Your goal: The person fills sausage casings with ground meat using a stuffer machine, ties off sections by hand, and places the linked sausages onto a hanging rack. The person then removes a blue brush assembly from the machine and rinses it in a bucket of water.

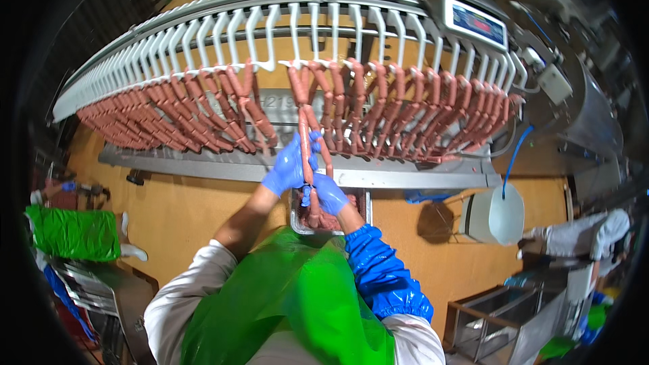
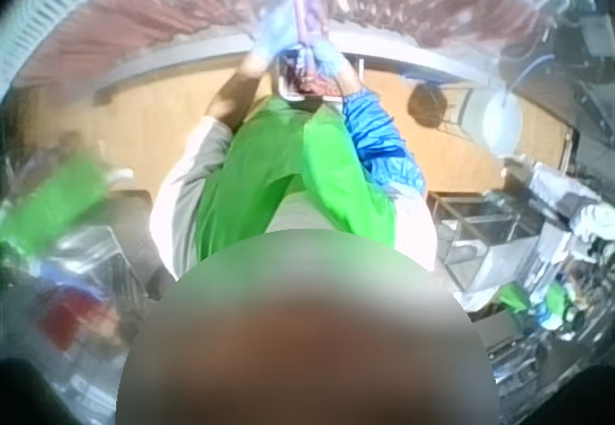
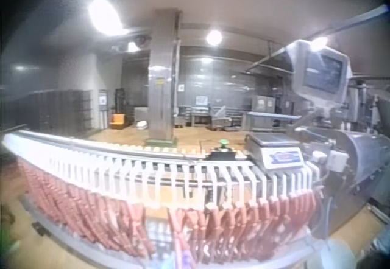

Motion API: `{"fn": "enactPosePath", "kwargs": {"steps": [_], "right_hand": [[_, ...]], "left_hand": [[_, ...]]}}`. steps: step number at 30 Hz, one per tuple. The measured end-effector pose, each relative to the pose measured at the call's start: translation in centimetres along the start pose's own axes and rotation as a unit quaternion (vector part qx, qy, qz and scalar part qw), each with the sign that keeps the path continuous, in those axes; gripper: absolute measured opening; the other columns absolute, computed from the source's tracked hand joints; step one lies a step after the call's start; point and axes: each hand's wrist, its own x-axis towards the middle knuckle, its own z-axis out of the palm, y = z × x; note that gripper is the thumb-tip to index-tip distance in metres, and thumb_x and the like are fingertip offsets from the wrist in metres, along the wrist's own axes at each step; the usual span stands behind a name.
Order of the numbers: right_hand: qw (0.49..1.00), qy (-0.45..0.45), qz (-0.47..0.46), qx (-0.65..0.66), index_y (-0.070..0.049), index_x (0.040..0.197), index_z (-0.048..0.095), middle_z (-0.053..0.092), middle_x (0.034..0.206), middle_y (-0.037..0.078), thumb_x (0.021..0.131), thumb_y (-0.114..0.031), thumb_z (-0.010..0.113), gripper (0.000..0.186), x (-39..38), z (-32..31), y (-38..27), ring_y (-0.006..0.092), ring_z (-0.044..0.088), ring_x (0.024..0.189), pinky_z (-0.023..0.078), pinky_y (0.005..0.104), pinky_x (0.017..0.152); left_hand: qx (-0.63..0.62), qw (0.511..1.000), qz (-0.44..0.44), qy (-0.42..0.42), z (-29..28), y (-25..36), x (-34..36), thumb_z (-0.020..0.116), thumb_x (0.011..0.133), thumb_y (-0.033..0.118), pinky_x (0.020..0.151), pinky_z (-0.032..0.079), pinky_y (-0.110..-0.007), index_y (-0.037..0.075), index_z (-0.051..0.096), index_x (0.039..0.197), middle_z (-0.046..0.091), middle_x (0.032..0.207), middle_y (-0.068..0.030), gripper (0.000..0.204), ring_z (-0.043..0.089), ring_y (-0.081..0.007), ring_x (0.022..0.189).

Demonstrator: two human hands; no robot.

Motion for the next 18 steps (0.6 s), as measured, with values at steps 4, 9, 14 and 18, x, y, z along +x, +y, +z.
{"fn": "enactPosePath", "kwargs": {"steps": [4, 9, 14, 18], "right_hand": [[0.997, 0.002, 0.074, -0.022, -0.001, 0.103, 0.059, 0.063, 0.086, 0.011, 0.092, -0.028, 0.051, 0.031, -0.6, -3.3, -0.5, 0.0187, 0.064, 0.070, 0.055, 0.0301, 0.064], [0.998, -0.022, 0.030, -0.052, -0.002, 0.105, 0.059, 0.063, 0.082, 0.011, 0.093, -0.031, 0.050, 0.032, 0.0, -2.3, -5.1, 0.0219, 0.064, 0.071, 0.055, 0.0329, 0.068], [0.845, 0.092, -0.251, -0.463, 0.005, 0.106, 0.055, 0.063, 0.089, 0.019, 0.091, -0.039, 0.053, 0.047, 4.1, 6.6, -9.9, 0.0293, 0.063, 0.080, 0.051, 0.0383, 0.070], [0.714, 0.220, -0.253, -0.615, 0.008, 0.109, 0.041, 0.058, 0.097, 0.038, 0.091, -0.036, 0.051, 0.048, 8.7, 11.9, -8.6, 0.0511, 0.057, 0.094, 0.045, 0.0542, 0.081]], "left_hand": [[0.038, 0.997, 0.056, 0.034, -1.9, -1.3, -2.0, 0.043, 0.099, 0.037, 0.063, 0.050, -0.029, 0.005, 0.047, 0.125, 0.058, 0.094, -0.0033, 0.041, 0.056, -0.0139, 0.069], [0.319, 0.918, 0.169, 0.164, -2.6, -0.5, -2.4, 0.049, 0.097, 0.030, 0.061, 0.047, -0.026, 0.004, 0.058, 0.105, 0.059, 0.082, -0.0045, 0.028, 0.056, -0.0125, 0.065], [0.750, 0.577, 0.210, 0.247, -3.8, 0.7, -1.1, 0.051, 0.091, 0.019, 0.069, 0.050, -0.037, -0.002, 0.061, 0.097, 0.066, 0.083, -0.0169, 0.024, 0.065, -0.0305, 0.076], [0.784, 0.539, 0.144, 0.275, -3.7, 1.5, -1.9, 0.058, 0.085, 0.019, 0.066, 0.049, -0.040, -0.001, 0.063, 0.096, 0.068, 0.085, -0.0195, 0.023, 0.066, -0.0314, 0.080]]}}
